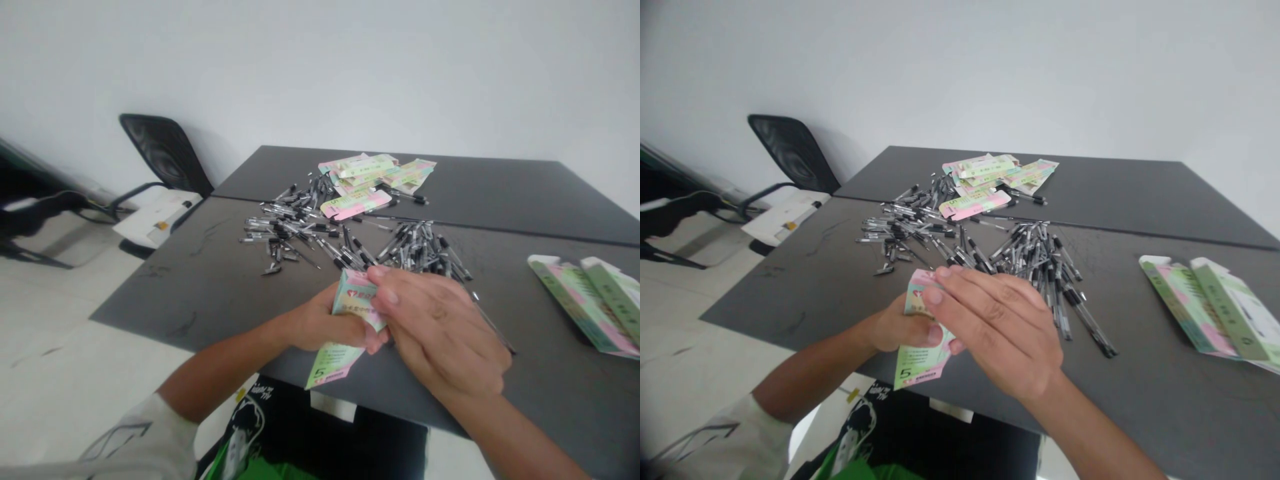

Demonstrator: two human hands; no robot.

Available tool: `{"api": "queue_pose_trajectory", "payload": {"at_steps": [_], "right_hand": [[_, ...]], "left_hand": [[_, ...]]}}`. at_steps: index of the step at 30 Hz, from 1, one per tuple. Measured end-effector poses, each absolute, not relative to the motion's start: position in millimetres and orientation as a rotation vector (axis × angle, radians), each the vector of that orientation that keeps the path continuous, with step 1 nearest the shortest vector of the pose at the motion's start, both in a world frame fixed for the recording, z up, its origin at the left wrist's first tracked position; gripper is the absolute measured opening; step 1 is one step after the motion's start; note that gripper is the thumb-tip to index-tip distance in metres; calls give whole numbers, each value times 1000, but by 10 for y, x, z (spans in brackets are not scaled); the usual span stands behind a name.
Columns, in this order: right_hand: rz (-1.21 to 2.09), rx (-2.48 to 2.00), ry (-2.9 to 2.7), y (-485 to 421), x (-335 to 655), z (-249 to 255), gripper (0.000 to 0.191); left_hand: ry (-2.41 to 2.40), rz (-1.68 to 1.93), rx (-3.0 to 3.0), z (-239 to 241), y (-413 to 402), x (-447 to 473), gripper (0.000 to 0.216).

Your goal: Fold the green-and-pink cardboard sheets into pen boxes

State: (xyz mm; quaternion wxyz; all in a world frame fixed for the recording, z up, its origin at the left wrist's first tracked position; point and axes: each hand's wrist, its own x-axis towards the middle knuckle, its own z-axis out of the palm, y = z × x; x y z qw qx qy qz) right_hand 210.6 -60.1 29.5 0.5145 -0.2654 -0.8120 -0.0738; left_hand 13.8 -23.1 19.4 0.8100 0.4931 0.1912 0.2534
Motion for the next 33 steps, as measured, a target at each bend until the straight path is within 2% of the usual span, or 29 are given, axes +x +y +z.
{"api": "queue_pose_trajectory", "payload": {"at_steps": [10,14,16,21,25,28,31,33], "right_hand": [[14,-742,-1872,-567,1998,274,75],[40,-696,-1938,-539,1968,244,51],[60,-697,-1943,-531,1972,240,47],[271,-776,-1759,-502,1966,179,76],[428,-766,-1676,-427,1986,95,76],[573,-811,-1688,-370,2011,72,86],[839,-895,-1737,-333,2028,75,90],[912,-953,-1791,-312,2028,68,102]], "left_hand": [[356,580,1060,140,-229,165,35],[449,591,1054,67,-230,148,37],[455,584,1044,52,-216,154,37],[402,614,1016,103,-176,200,39],[331,782,972,204,-127,206,44],[361,1044,892,320,-54,178,46],[439,1398,747,429,79,114,34],[473,1554,620,464,195,53,22]]}}
